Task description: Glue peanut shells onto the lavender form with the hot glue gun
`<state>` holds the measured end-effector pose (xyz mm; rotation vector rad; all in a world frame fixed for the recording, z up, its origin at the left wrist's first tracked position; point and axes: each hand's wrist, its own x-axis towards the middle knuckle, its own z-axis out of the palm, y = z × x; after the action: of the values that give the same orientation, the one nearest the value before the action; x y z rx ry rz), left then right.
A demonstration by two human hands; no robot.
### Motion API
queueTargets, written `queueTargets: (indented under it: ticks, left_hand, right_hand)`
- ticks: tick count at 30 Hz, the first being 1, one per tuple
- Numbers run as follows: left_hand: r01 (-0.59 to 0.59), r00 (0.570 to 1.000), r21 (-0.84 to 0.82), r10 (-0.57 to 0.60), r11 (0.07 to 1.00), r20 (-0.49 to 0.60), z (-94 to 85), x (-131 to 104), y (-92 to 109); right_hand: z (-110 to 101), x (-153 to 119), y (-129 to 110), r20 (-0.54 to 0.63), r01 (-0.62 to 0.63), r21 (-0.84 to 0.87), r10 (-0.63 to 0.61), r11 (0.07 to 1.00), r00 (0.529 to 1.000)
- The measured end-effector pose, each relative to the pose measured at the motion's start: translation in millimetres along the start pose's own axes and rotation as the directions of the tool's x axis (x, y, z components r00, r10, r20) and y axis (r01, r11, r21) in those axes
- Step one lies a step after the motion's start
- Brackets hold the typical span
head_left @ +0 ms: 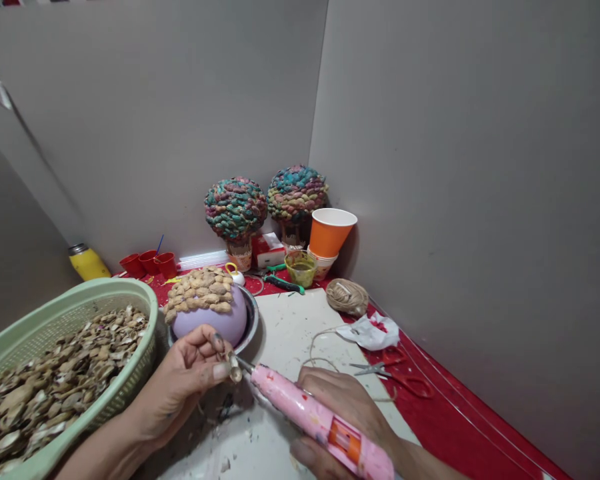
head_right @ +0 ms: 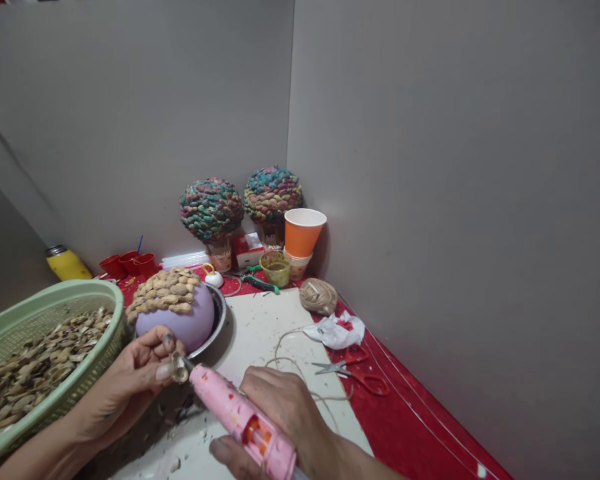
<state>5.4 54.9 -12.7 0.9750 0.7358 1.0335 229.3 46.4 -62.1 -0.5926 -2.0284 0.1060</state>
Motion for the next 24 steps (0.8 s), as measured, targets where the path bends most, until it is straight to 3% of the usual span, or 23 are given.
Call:
queueTargets:
  ticks: [7, 14, 20, 24]
  left_hand:
    - [-0.023, 1.000, 0.013, 0.023, 1.000, 0.020, -0.4, 1, 3]
    - [-0.038, 0.999, 0.009, 0.037, 0.999, 0.020, -0.1, 0, 4]
    - [-0.047, 0.999, 0.013, 0.047, 0.999, -0.013, -0.2, 1, 5]
    - [-0.056, 0.998, 0.005, 0.057, 0.998, -0.035, 0.7, 1, 5]
  right_hand:
    - [-1, 4, -4, -0.019, -0.023, -0.030, 0.022, 0.999, 1.000]
    - [-16, 18, -12, 0.110, 0.003, -0.064, 0.004, 0.998, 0.994]
    - [-15, 17, -11, 0.038, 0.001, -0.037, 0.001, 0.999, 0.999]
    - [-11, 15, -9, 0.083, -0.007, -0.060, 0.012, 0.998, 0.996]
